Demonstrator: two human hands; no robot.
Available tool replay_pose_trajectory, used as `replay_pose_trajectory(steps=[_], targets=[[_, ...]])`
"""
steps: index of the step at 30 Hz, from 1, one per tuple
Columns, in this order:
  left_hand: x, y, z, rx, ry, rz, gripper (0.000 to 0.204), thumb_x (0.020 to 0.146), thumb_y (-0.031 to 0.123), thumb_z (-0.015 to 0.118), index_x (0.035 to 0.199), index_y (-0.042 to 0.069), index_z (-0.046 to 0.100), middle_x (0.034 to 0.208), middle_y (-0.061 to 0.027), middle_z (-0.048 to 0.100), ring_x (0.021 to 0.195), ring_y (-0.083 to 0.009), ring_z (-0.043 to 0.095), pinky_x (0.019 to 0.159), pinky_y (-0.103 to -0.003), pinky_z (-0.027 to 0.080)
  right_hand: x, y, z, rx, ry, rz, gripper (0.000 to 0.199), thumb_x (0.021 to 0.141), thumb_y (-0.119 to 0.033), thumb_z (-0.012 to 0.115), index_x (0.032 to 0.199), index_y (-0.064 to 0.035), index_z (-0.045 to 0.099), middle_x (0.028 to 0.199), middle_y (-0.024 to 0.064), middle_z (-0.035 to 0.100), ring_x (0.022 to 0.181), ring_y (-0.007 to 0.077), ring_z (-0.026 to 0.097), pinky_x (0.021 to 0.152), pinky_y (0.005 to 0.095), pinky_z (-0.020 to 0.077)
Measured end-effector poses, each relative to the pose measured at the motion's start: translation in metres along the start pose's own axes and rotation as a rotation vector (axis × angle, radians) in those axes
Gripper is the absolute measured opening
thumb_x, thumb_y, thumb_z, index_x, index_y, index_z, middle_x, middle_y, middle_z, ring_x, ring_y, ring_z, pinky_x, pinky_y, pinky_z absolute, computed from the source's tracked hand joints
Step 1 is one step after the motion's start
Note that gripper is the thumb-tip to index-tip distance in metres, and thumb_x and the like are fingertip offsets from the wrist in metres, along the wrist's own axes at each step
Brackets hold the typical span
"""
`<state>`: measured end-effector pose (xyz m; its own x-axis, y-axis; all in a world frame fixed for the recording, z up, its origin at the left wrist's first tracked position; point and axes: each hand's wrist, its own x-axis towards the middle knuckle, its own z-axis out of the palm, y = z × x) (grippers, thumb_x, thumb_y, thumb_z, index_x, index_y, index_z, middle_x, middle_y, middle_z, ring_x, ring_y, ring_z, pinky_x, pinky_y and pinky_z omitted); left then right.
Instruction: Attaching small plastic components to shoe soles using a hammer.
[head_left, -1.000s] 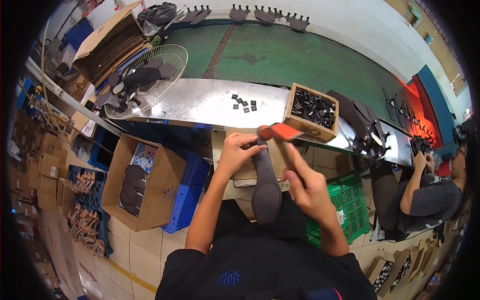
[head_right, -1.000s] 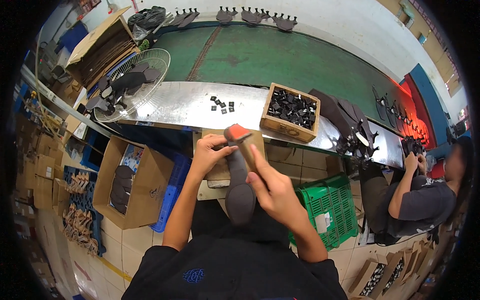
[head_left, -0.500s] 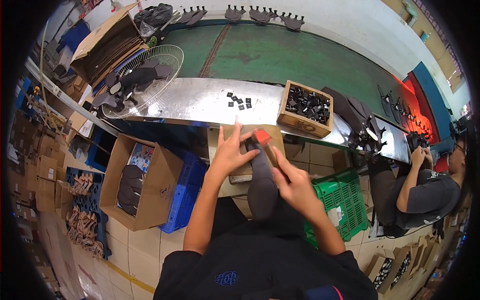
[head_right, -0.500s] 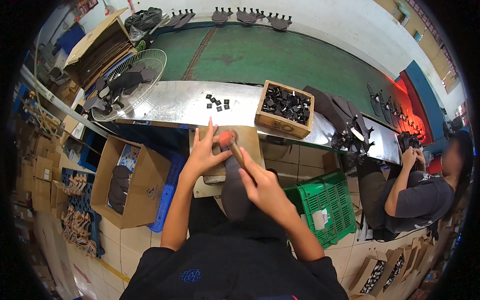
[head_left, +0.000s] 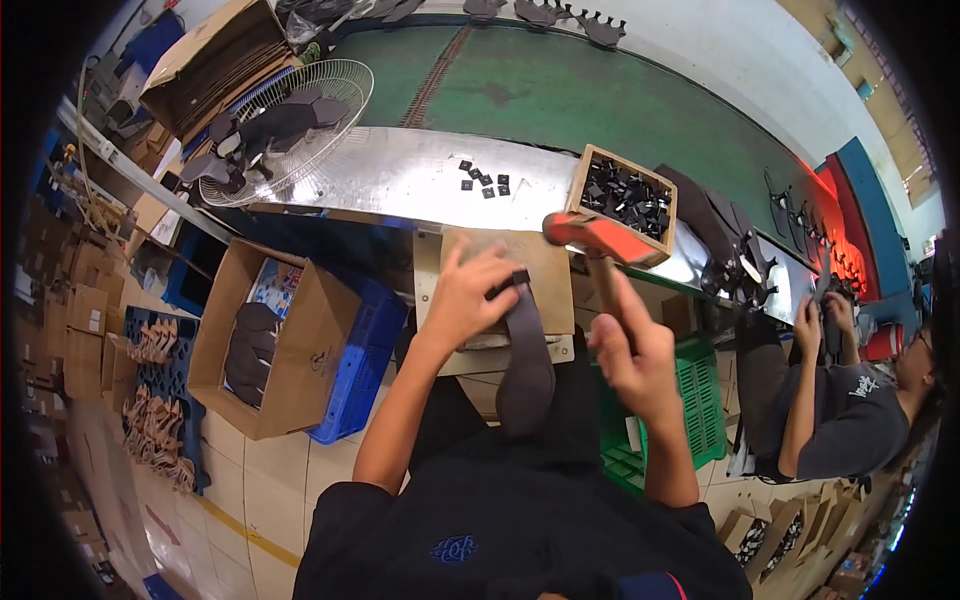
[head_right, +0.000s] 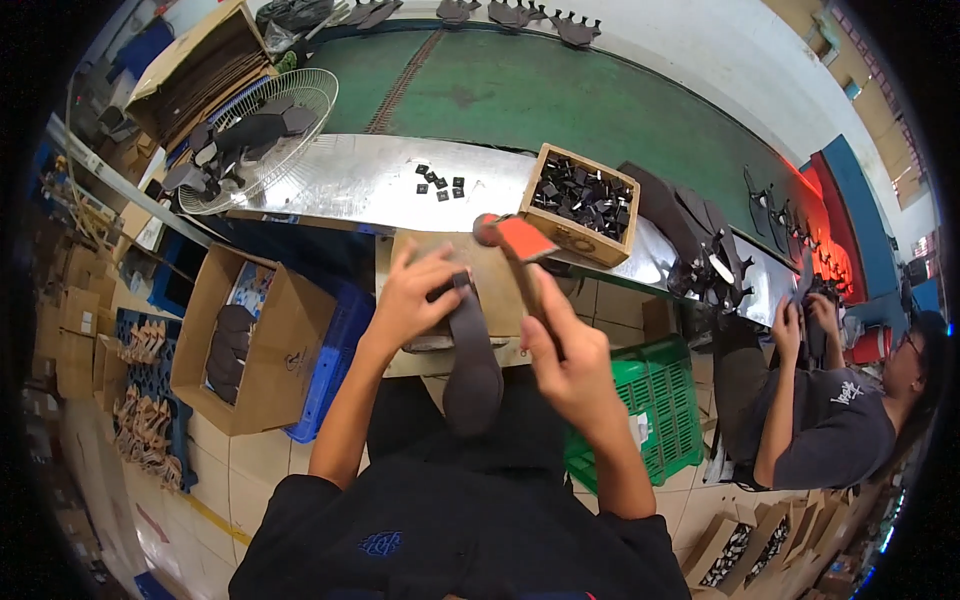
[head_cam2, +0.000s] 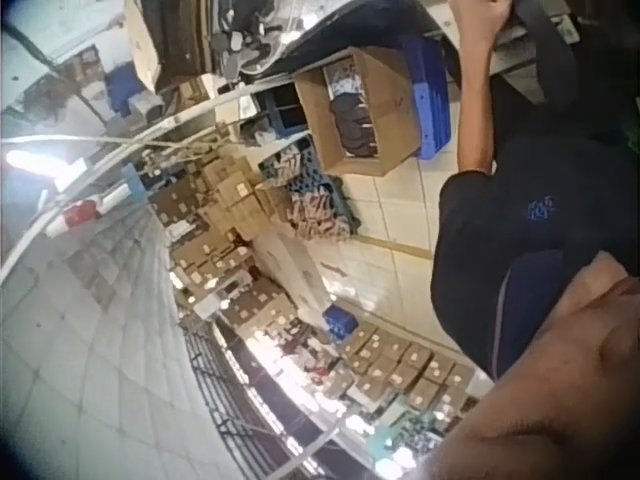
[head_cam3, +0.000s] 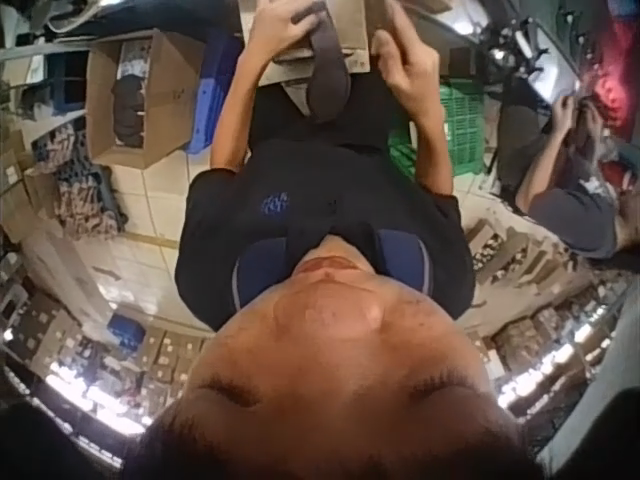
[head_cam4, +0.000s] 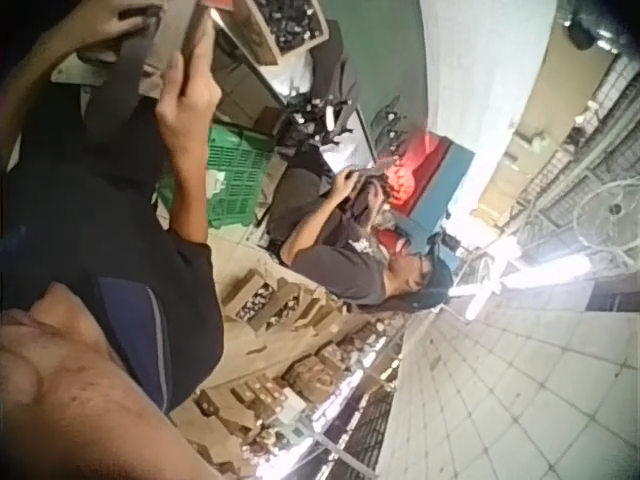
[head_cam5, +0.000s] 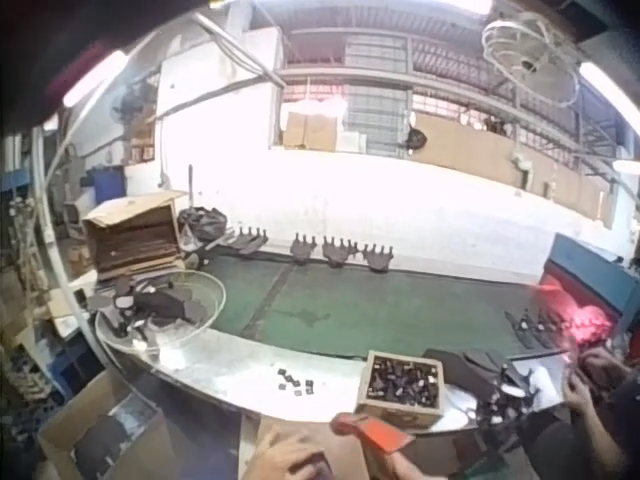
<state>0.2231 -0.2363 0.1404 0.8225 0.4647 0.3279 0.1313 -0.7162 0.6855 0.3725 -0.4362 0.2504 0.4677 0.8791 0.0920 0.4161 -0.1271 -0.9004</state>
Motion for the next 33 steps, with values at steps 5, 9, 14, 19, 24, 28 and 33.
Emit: replay_pose_trajectory(steps=[5,9,14,19,24,28,33], targets=[[-0.036,0.109,-0.043,-0.661,-0.176,0.024,0.019,0.089,0.010,0.069,0.104,-0.002,0.072,0.093,-0.0113,0.072,0.086,-0.0205,0.068,0.075,-0.031,0.052,0.028,0.032,-0.003,-0.499,0.006,-0.513,0.053,0.095,-0.005,0.062,0.146,-0.0016,0.046,0.093,0.0135,0.065,0.071,0.0303,0.065,0.064,0.0367,0.0545],[-0.050,0.141,-0.064,-0.770,-0.347,-0.100,0.020,0.095,0.014,0.062,0.099,-0.004,0.068,0.093,-0.0094,0.062,0.088,-0.0216,0.062,0.081,-0.031,0.048,0.049,0.068,0.013,-0.906,-0.289,-0.708,0.061,0.087,-0.003,0.066,0.145,-0.0056,0.048,0.118,0.0147,0.060,0.104,0.0337,0.062,0.088,0.0428,0.0500],[-0.061,0.147,-0.049,-1.248,-0.412,-0.351,0.031,0.105,0.028,0.049,0.099,0.000,0.061,0.099,-0.0082,0.059,0.096,-0.0180,0.056,0.092,-0.029,0.042,0.033,0.032,0.019,-0.208,-0.389,-0.526,0.042,0.092,-0.020,0.066,0.130,-0.0002,0.063,0.137,0.0163,0.057,0.122,0.0328,0.057,0.104,0.0419,0.0443],[-0.063,0.152,-0.040,-1.464,-0.543,-0.555,0.031,0.103,0.029,0.050,0.097,0.002,0.063,0.103,-0.0125,0.064,0.099,-0.0181,0.060,0.089,-0.030,0.045,-0.010,0.010,0.041,0.926,-0.590,-0.155,0.055,0.097,-0.055,0.056,0.096,-0.0008,0.064,0.096,0.0138,0.064,0.102,0.0322,0.062,0.092,0.0468,0.0501],[-0.059,0.153,-0.039,-1.488,-0.632,-0.560,0.031,0.103,0.029,0.050,0.097,0.001,0.063,0.103,-0.0116,0.064,0.098,-0.0178,0.060,0.087,-0.029,0.046,-0.020,0.007,0.043,0.997,-0.519,-0.106,0.056,0.098,-0.056,0.054,0.091,-0.0011,0.064,0.089,0.0115,0.065,0.096,0.0296,0.061,0.089,0.0449,0.0487],[-0.055,0.155,-0.036,-1.451,-0.668,-0.546,0.031,0.104,0.028,0.050,0.097,0.001,0.063,0.103,-0.0103,0.063,0.097,-0.0174,0.060,0.086,-0.029,0.046,-0.022,0.007,0.033,1.119,-0.554,-0.101,0.050,0.099,-0.048,0.059,0.097,0.0018,0.066,0.095,0.0112,0.066,0.106,0.0318,0.060,0.094,0.0442,0.0469],[-0.042,0.159,-0.029,-1.414,-0.730,-0.570,0.031,0.101,0.028,0.052,0.093,0.000,0.062,0.100,-0.0121,0.063,0.094,-0.0185,0.059,0.084,-0.030,0.046,-0.022,0.014,0.024,1.115,-0.482,-0.137,0.050,0.099,-0.048,0.058,0.094,0.0010,0.067,0.090,0.0116,0.067,0.098,0.0301,0.061,0.092,0.0454,0.0469]])
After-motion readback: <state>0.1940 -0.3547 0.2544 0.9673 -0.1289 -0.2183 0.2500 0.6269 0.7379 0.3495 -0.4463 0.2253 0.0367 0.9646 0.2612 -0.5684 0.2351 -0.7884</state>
